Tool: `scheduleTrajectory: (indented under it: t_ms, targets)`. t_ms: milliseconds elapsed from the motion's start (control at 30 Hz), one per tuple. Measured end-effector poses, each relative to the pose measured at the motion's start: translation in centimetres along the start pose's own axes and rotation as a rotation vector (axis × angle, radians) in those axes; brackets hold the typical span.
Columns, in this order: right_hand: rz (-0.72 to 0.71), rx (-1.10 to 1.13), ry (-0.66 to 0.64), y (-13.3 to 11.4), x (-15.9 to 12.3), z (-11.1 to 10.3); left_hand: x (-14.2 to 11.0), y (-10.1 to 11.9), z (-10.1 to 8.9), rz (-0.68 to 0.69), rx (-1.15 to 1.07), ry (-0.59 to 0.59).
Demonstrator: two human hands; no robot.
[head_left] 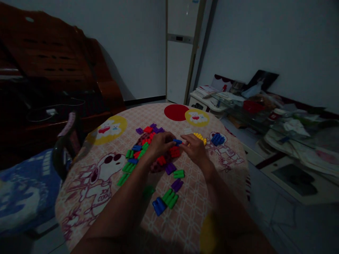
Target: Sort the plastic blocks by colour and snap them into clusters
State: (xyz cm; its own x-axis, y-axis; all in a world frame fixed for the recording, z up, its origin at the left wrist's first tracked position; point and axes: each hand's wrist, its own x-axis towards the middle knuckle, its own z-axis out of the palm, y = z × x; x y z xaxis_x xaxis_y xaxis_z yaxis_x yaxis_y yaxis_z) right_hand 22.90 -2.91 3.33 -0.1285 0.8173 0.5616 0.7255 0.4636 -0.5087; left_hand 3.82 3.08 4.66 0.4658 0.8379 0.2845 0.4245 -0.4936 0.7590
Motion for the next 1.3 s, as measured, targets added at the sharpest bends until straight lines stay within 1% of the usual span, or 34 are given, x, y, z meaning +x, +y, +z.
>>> scheduleTrajectory:
  t_ms: [100,167,233,333,433,500,533,600,667,733,800,867,933,1033,1167,1300]
  targets:
    - [-0.049,-0.145,-0.111,-0.9,-0.1,0.6,-0.1,0.8,1.5,0.005,-0.007,0.051]
    - [-0.032,-0.242,-0.160,-1.1,-0.2,0.5,-0.2,0.9,1.9,-0.011,-0.031,0.086]
    - [-0.010,-0.312,-0.202,-1.3,-0.2,0.3,-0.2,0.8,2.0,-0.024,-0.069,0.092]
    - [0.000,-0.342,-0.235,-1.4,-0.4,0.2,-0.2,0.7,2.2,-0.027,-0.121,0.074]
    - [-0.002,-0.302,-0.243,-1.0,-0.5,0.6,-0.2,0.9,2.4,-0.020,-0.200,0.042]
    - [0.008,-0.265,-0.204,-0.3,-0.4,0.5,-0.3,1.0,2.3,-0.016,-0.248,0.021]
    - [0.025,-0.245,-0.161,0.3,-0.3,0.2,-0.3,1.1,2.2,-0.014,-0.262,0.021]
    - [0.099,-0.209,-0.024,1.8,-0.2,-1.3,-0.4,1.1,1.9,-0.017,-0.269,0.037]
    - [0.237,-0.220,0.140,3.8,-0.4,-3.6,-0.4,1.1,1.4,-0.032,-0.283,0.056]
    - [0.416,-0.329,0.268,6.1,-1.0,-6.3,-0.3,1.0,1.1,-0.056,-0.324,0.060]
    - [0.574,-0.480,0.324,8.2,-2.1,-8.4,-0.3,0.8,0.8,-0.075,-0.367,0.061]
    - [0.694,-0.594,0.299,10.0,-3.3,-9.7,-0.2,0.8,0.8,-0.089,-0.387,0.059]
    - [0.768,-0.652,0.245,11.3,-4.2,-9.9,-0.2,0.8,0.8,-0.100,-0.385,0.055]
    - [0.813,-0.659,0.205,12.2,-4.7,-9.2,-0.2,0.7,0.6,-0.102,-0.371,0.047]
    - [0.790,-0.604,0.241,12.4,-4.2,-8.3,-0.2,0.3,0.0,-0.096,-0.364,0.074]
    - [0.806,-0.538,0.280,12.4,-4.0,-8.2,-0.1,-0.2,-0.8,-0.085,-0.324,0.127]
